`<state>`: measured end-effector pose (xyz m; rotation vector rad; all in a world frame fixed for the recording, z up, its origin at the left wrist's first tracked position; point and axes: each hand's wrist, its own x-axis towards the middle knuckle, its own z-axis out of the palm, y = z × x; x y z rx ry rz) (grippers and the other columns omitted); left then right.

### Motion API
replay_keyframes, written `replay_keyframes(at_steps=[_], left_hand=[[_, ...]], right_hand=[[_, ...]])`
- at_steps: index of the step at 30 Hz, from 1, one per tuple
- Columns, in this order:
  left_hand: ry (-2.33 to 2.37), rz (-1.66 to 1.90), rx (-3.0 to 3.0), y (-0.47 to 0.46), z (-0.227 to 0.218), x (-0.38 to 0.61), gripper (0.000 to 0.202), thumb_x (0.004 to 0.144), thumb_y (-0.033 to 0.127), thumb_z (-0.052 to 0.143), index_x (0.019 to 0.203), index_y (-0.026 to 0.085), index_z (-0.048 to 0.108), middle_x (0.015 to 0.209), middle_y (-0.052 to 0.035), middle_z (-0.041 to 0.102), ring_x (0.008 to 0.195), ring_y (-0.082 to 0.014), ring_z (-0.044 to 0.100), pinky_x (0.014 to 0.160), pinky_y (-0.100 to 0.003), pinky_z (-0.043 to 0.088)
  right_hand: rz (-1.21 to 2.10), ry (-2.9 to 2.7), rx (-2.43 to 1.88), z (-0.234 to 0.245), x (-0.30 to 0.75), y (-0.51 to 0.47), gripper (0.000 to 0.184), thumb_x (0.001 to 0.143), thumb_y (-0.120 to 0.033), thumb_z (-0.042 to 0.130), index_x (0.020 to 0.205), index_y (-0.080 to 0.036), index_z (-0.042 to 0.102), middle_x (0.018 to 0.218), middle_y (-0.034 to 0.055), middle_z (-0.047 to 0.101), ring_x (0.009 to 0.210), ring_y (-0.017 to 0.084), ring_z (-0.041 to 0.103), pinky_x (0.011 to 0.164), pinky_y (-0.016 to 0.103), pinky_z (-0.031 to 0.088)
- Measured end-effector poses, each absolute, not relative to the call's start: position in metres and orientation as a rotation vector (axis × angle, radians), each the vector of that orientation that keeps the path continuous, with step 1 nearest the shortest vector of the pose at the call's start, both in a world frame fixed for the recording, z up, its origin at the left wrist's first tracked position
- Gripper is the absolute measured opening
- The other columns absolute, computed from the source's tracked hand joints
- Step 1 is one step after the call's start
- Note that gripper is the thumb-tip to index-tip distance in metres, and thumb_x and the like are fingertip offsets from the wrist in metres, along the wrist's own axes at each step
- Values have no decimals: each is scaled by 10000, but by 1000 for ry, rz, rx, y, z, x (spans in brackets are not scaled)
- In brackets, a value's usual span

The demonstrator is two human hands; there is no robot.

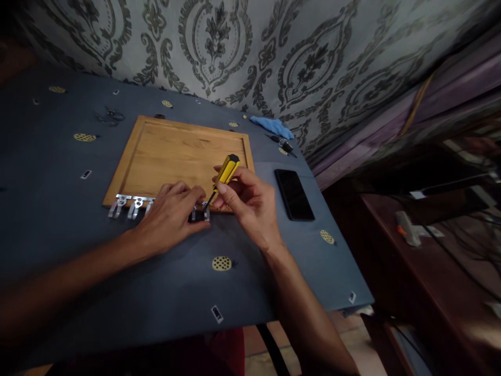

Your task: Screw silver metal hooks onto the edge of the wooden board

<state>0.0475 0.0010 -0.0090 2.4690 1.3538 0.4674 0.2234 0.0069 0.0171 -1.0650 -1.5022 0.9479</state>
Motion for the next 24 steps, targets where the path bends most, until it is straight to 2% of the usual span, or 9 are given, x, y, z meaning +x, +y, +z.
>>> replay_keyframes(at_steps=[3, 5, 9, 12, 15, 19, 24], left_hand=[[1358, 446, 2475, 1, -8, 47, 401, 876, 391, 745, 1144, 167, 549, 1099, -93, 723, 1069, -307, 565, 892, -425, 385], [1358, 432, 2484, 1, -7, 47, 408, 878, 395, 744, 1150, 159, 553, 1090, -95, 717, 1074, -315, 567, 893, -429, 387], [1354, 421, 2480, 1, -7, 48, 423, 883, 392, 741, 1164, 134, 559, 1087, -105, 718, 1073, -320, 569, 896, -436, 387], [1354, 433, 2472, 1, -7, 47, 421, 884, 381, 741, 1171, 135, 555, 1068, -101, 727, 1068, -316, 568, 898, -431, 383], [1345, 464, 2473, 1, -9, 47, 408, 878, 381, 745, 1158, 155, 552, 1092, -93, 728, 1068, -311, 567, 894, -427, 383], [1341, 492, 2479, 1, -12, 46, 385, 879, 372, 739, 1143, 171, 544, 1112, -87, 725, 1061, -301, 567, 888, -421, 383], [1343, 527, 2482, 0, -13, 47, 368, 884, 365, 733, 1138, 181, 541, 1113, -82, 729, 1065, -294, 564, 889, -416, 380]], right_hand=[[970, -1471, -1008, 18, 218, 14, 324, 736, -412, 873, 878, -197, 678, 893, -4, 736, 496, 61, 618, 480, 205, 552], [1018, -1454, -972, 19, 214, 19, 388, 678, -397, 912, 798, -203, 598, 820, -34, 717, 464, 54, 601, 449, 185, 530], [1081, -1489, -968, 22, 210, 26, 469, 647, -432, 921, 799, -227, 529, 708, -76, 644, 435, 60, 587, 406, 175, 501], [1074, -1548, -1003, 25, 213, 26, 420, 696, -486, 880, 891, -225, 614, 789, -50, 674, 469, 61, 604, 446, 196, 527], [1042, -1595, -1038, 23, 219, 21, 370, 777, -485, 825, 991, -205, 710, 776, -24, 696, 508, 77, 629, 521, 226, 560], [947, -1531, -1046, 15, 222, 15, 310, 787, -438, 829, 963, -196, 746, 736, -27, 688, 478, 77, 609, 492, 227, 543], [794, -1438, -1046, 11, 220, 11, 311, 784, -469, 823, 945, -218, 736, 780, -26, 698, 462, 73, 584, 457, 232, 515]])
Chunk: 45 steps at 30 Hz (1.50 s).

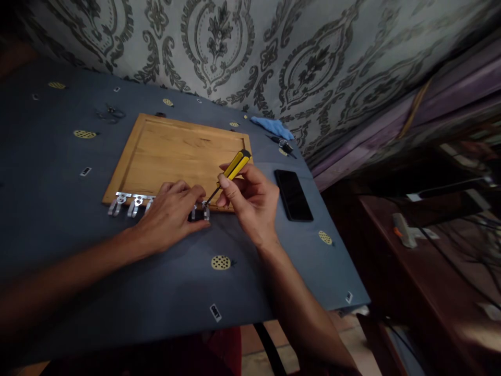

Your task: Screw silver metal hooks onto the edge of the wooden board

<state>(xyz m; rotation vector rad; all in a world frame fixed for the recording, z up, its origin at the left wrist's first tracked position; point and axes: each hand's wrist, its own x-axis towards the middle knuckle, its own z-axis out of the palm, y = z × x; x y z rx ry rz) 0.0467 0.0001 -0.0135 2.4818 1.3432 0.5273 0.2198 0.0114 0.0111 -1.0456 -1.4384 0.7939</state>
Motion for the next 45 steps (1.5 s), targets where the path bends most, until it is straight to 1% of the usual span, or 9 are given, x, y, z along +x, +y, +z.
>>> replay_keyframes(at_steps=[7, 12, 21, 28, 31, 35, 39, 42, 45], left_hand=[[1353, 470, 2478, 0, -11, 47, 399, 885, 372, 738, 1161, 154, 549, 1136, -106, 724, 1083, -304, 562, 904, -429, 378], [1358, 464, 2472, 1, -10, 47, 382, 883, 378, 737, 1142, 170, 547, 1116, -92, 723, 1080, -299, 564, 904, -426, 383], [1376, 446, 2464, 1, -8, 49, 409, 866, 395, 757, 1141, 165, 560, 1116, -96, 718, 1084, -309, 568, 910, -432, 389], [1370, 444, 2457, 1, -8, 48, 409, 865, 389, 760, 1145, 173, 556, 1105, -90, 719, 1071, -304, 567, 903, -430, 390], [1368, 424, 2462, 1, -7, 48, 411, 870, 398, 755, 1149, 173, 555, 1107, -90, 718, 1079, -307, 566, 904, -433, 391], [1362, 412, 2465, 1, -8, 48, 416, 880, 392, 746, 1157, 141, 564, 1130, -104, 711, 1102, -313, 560, 917, -443, 384], [1361, 406, 2468, 1, -8, 48, 419, 885, 396, 742, 1164, 138, 565, 1127, -103, 715, 1102, -311, 561, 921, -445, 381], [1362, 390, 2460, 1, -7, 48, 425, 879, 386, 750, 1172, 143, 561, 1125, -96, 719, 1100, -311, 563, 915, -446, 386], [1370, 387, 2460, 1, -6, 48, 426, 879, 386, 749, 1174, 146, 558, 1131, -99, 720, 1111, -314, 562, 918, -449, 387]], right_hand=[[805, -1423, -1029, 11, 220, 11, 289, 776, -443, 837, 925, -217, 734, 760, -28, 686, 456, 69, 582, 437, 224, 501], [827, -1428, -1066, 10, 218, 10, 342, 756, -478, 843, 931, -210, 723, 701, -41, 659, 450, 71, 573, 440, 222, 510], [882, -1424, -1049, 9, 217, 12, 365, 732, -488, 857, 910, -202, 716, 707, -32, 686, 457, 83, 601, 443, 221, 544], [912, -1367, -1043, 11, 215, 11, 371, 686, -438, 898, 792, -203, 632, 793, -26, 737, 409, 56, 570, 363, 184, 472], [936, -1376, -1036, 11, 217, 12, 380, 690, -450, 896, 882, -223, 660, 800, -27, 742, 426, 70, 586, 399, 207, 506], [982, -1436, -998, 12, 220, 12, 342, 805, -457, 813, 1055, -240, 731, 888, -1, 758, 494, 79, 635, 509, 242, 579], [948, -1429, -985, 12, 219, 12, 276, 754, -411, 862, 912, -213, 752, 835, -12, 753, 454, 62, 605, 431, 205, 529], [902, -1383, -976, 10, 217, 11, 287, 706, -395, 896, 796, -197, 708, 785, -21, 746, 430, 52, 578, 381, 177, 487], [827, -1339, -959, 7, 216, 12, 313, 708, -412, 891, 757, -197, 668, 746, -33, 726, 416, 47, 560, 364, 168, 473]])
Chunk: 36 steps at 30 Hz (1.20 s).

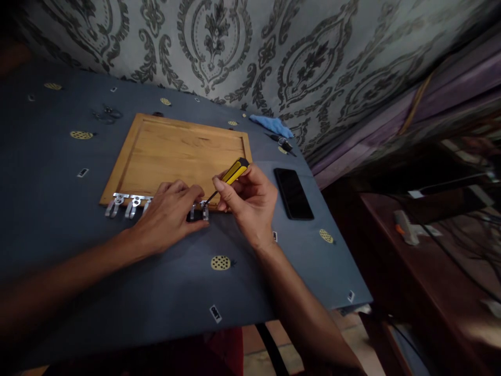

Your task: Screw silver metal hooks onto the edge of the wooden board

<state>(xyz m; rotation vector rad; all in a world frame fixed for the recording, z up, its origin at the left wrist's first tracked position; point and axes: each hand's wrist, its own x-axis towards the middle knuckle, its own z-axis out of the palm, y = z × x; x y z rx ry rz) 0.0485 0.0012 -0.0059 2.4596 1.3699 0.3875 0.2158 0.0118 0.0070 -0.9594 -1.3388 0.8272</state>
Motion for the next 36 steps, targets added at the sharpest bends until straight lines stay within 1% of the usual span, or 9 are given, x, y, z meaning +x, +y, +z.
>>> replay_keyframes(at_steps=[4, 11, 18, 20, 23, 25, 29, 32, 36], left_hand=[[1367, 404, 2461, 2, -7, 48, 421, 877, 389, 750, 1168, 156, 553, 1134, -99, 721, 1104, -308, 567, 920, -444, 389], [1364, 470, 2478, 1, -13, 47, 408, 870, 391, 754, 1148, 169, 556, 1093, -76, 723, 1075, -302, 571, 901, -431, 395], [1377, 427, 2461, 1, -9, 49, 421, 868, 382, 760, 1165, 160, 561, 1106, -89, 716, 1092, -310, 568, 908, -433, 396], [1382, 407, 2453, 1, -7, 49, 423, 869, 377, 760, 1169, 154, 562, 1106, -94, 714, 1095, -311, 567, 910, -433, 394], [1381, 396, 2457, 1, -6, 49, 418, 873, 385, 755, 1162, 150, 564, 1109, -99, 712, 1097, -314, 567, 915, -437, 393], [1383, 405, 2460, 1, -7, 49, 411, 873, 392, 753, 1153, 157, 565, 1110, -97, 711, 1099, -315, 566, 920, -438, 394], [1381, 412, 2455, 1, -8, 49, 422, 864, 389, 762, 1158, 159, 563, 1118, -93, 709, 1106, -313, 566, 928, -439, 397], [1382, 401, 2454, 2, -8, 49, 428, 865, 392, 760, 1161, 148, 570, 1105, -100, 706, 1106, -319, 567, 933, -446, 399], [1391, 388, 2453, 2, -7, 49, 430, 866, 401, 758, 1162, 151, 570, 1096, -106, 705, 1109, -319, 567, 944, -450, 401]], right_hand=[[755, -1324, -932, 6, 218, 13, 304, 738, -407, 873, 770, -200, 653, 718, -38, 700, 412, 47, 546, 348, 167, 455], [794, -1338, -964, 7, 216, 12, 346, 695, -437, 897, 757, -201, 651, 714, -43, 697, 394, 43, 547, 334, 165, 461], [852, -1361, -976, 7, 215, 11, 338, 705, -429, 893, 771, -197, 656, 730, -42, 706, 412, 45, 569, 359, 161, 473], [868, -1376, -983, 7, 216, 11, 325, 712, -427, 889, 823, -206, 679, 767, -34, 728, 429, 55, 588, 379, 176, 496], [903, -1416, -982, 9, 220, 10, 307, 791, -435, 831, 1005, -236, 735, 852, -17, 755, 471, 68, 624, 464, 215, 561], [927, -1440, -978, 9, 222, 10, 295, 835, -426, 794, 1068, -250, 752, 890, -8, 761, 491, 69, 636, 511, 233, 583], [892, -1417, -971, 11, 221, 13, 227, 774, -392, 851, 915, -234, 768, 906, -11, 766, 448, 47, 585, 421, 201, 521], [918, -1379, -967, 13, 216, 18, 276, 703, -399, 897, 793, -211, 715, 878, -20, 763, 431, 37, 559, 373, 178, 486], [995, -1410, -955, 15, 210, 27, 351, 663, -413, 917, 746, -207, 645, 763, -45, 715, 440, 49, 568, 370, 170, 480]])
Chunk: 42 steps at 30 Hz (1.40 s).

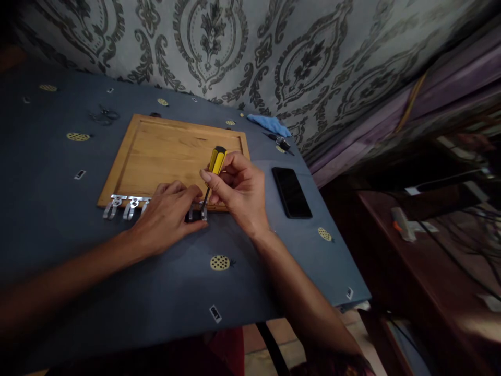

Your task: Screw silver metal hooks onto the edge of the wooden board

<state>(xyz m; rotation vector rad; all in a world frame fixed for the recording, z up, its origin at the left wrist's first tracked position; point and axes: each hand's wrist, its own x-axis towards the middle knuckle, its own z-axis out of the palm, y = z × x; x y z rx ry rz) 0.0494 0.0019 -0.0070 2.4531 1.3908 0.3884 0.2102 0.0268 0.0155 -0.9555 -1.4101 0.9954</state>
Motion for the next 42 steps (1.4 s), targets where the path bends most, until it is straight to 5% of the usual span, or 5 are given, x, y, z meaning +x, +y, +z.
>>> replay_keyframes(at_steps=[8, 18, 26, 42], left_hand=[[1358, 424, 2472, 2, -8, 48, 383, 879, 393, 735, 1129, 160, 563, 1081, -97, 708, 1062, -308, 572, 908, -447, 408], [1365, 453, 2478, 1, -10, 48, 403, 884, 389, 733, 1160, 157, 553, 1113, -104, 712, 1106, -313, 567, 923, -437, 392], [1368, 484, 2464, 1, -11, 48, 383, 870, 372, 752, 1130, 169, 557, 1079, -84, 724, 1072, -298, 574, 911, -423, 391], [1364, 452, 2462, 1, -10, 48, 383, 881, 376, 734, 1148, 176, 545, 1117, -88, 728, 1083, -299, 571, 920, -429, 385]], right_hand=[[1039, -1630, -974, 28, 216, 33, 347, 809, -499, 795, 997, -216, 727, 825, -21, 709, 483, 58, 594, 491, 218, 545], [968, -1469, -964, 17, 217, 25, 389, 708, -467, 881, 748, -200, 600, 715, -48, 678, 414, 52, 557, 374, 187, 469], [723, -1375, -931, 12, 222, 24, 318, 814, -460, 807, 784, -229, 590, 794, -21, 738, 380, 51, 506, 343, 210, 434], [776, -1467, -990, 13, 216, 19, 390, 761, -524, 827, 766, -231, 571, 732, -44, 688, 394, 60, 539, 339, 205, 444]])
